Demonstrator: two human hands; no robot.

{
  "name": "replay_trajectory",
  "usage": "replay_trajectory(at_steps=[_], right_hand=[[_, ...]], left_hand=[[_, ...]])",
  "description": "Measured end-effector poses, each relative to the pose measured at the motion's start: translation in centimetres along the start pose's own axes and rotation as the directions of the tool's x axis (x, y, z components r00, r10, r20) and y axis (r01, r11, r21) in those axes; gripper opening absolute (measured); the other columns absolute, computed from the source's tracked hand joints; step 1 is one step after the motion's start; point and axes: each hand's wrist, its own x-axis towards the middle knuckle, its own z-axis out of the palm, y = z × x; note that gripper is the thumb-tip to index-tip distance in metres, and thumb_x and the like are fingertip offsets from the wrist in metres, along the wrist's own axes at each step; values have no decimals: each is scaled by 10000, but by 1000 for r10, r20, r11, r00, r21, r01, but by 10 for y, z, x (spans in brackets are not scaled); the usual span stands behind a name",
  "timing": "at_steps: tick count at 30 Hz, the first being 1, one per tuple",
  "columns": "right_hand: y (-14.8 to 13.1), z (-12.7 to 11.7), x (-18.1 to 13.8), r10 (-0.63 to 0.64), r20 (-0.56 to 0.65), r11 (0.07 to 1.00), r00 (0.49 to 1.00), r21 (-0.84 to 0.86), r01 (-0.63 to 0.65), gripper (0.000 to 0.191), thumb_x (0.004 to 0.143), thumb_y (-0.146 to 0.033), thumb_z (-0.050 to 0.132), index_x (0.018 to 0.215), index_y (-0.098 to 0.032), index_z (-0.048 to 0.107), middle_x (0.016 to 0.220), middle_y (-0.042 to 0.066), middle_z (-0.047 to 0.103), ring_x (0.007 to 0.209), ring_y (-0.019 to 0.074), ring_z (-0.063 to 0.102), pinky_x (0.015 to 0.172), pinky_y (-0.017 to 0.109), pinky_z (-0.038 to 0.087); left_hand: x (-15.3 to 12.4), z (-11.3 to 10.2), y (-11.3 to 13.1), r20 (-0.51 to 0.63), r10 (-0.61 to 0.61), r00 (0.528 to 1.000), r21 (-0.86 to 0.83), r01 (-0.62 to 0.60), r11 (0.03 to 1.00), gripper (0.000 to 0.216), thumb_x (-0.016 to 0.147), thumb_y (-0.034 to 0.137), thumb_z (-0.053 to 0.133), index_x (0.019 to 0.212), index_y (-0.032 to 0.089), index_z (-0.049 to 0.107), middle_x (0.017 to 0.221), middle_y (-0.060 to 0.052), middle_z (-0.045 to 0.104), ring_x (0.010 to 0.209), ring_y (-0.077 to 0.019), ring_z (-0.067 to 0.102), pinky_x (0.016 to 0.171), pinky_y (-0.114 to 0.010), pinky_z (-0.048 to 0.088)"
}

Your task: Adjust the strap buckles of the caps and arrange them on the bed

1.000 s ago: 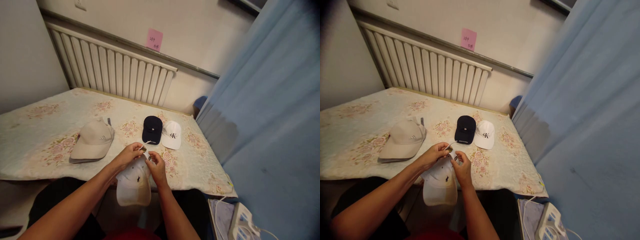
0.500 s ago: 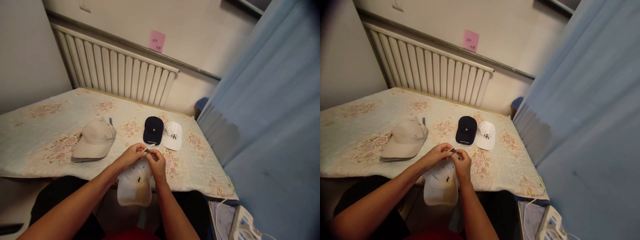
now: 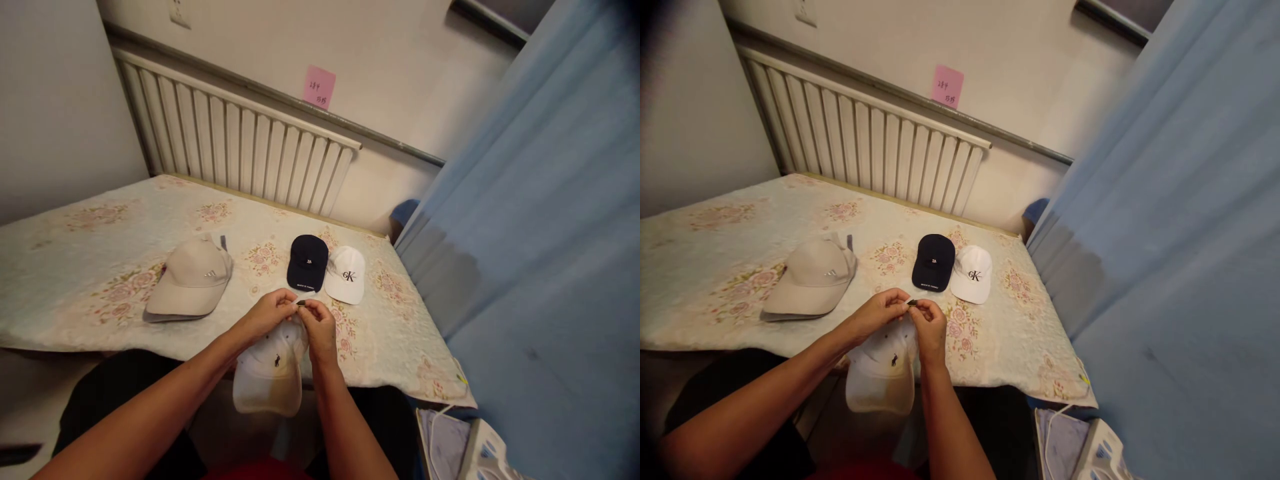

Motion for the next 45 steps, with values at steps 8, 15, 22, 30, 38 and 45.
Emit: replay_trajectory(at_steps=[8, 15, 22, 30, 38, 45], right_hand=[[0, 0, 0, 19, -14, 1000, 1000, 19, -19, 249, 680, -307, 708, 886, -176, 659, 805, 17, 668, 772, 164, 616, 724, 285, 495], [-3, 1, 0, 5, 17, 999, 1000, 36, -6, 205, 689, -314, 692, 841, -185, 646, 781, 8, 653, 743, 158, 602, 707, 277, 484], [-4, -3, 4, 18, 25, 998, 1000, 53, -19, 186, 708, -322, 665, 830, -185, 641, 735, -16, 644, 665, 137, 572, 640, 251, 449], [6, -7, 6, 61, 55, 990, 997, 121, -67, 228, 718, -334, 643, 900, -197, 630, 769, -8, 661, 704, 150, 598, 699, 275, 470], [6, -9, 7, 81, 58, 982, 995, 167, -89, 220, 693, -332, 650, 863, -194, 630, 762, -5, 658, 710, 157, 601, 705, 290, 478], [4, -13, 8, 94, 79, 952, 992, 285, -113, 161, 684, -283, 649, 825, -208, 638, 751, -11, 653, 700, 154, 600, 717, 292, 475]], left_hand=[[0, 4, 3, -21, 36, 999, 67, -35, 997, 211, 700, 308, 576, 843, 153, 590, 708, 12, 593, 628, -132, 544, 629, -274, 416], [0, 3, 4, -25, 17, 1000, 71, -15, 997, 212, 689, 312, 600, 834, 158, 594, 698, 15, 593, 625, -133, 543, 629, -272, 415], [-2, -4, 2, 1, 10, 1000, 26, -10, 1000, 272, 740, 365, 592, 925, 168, 617, 710, 22, 580, 599, -117, 503, 577, -243, 373], [-1, -7, 1, -15, 157, 987, 243, -149, 959, 203, 736, 357, 615, 852, 197, 657, 776, -9, 651, 742, -174, 573, 683, -275, 419], [-1, -9, 1, 14, 351, 936, 479, -314, 819, 189, 744, 279, 612, 904, 243, 705, 920, -34, 697, 893, -214, 612, 841, -318, 423], [-3, -12, 3, -15, 326, 945, 517, -271, 812, 167, 765, 286, 593, 874, 220, 702, 901, -35, 696, 868, -208, 619, 799, -299, 425]])
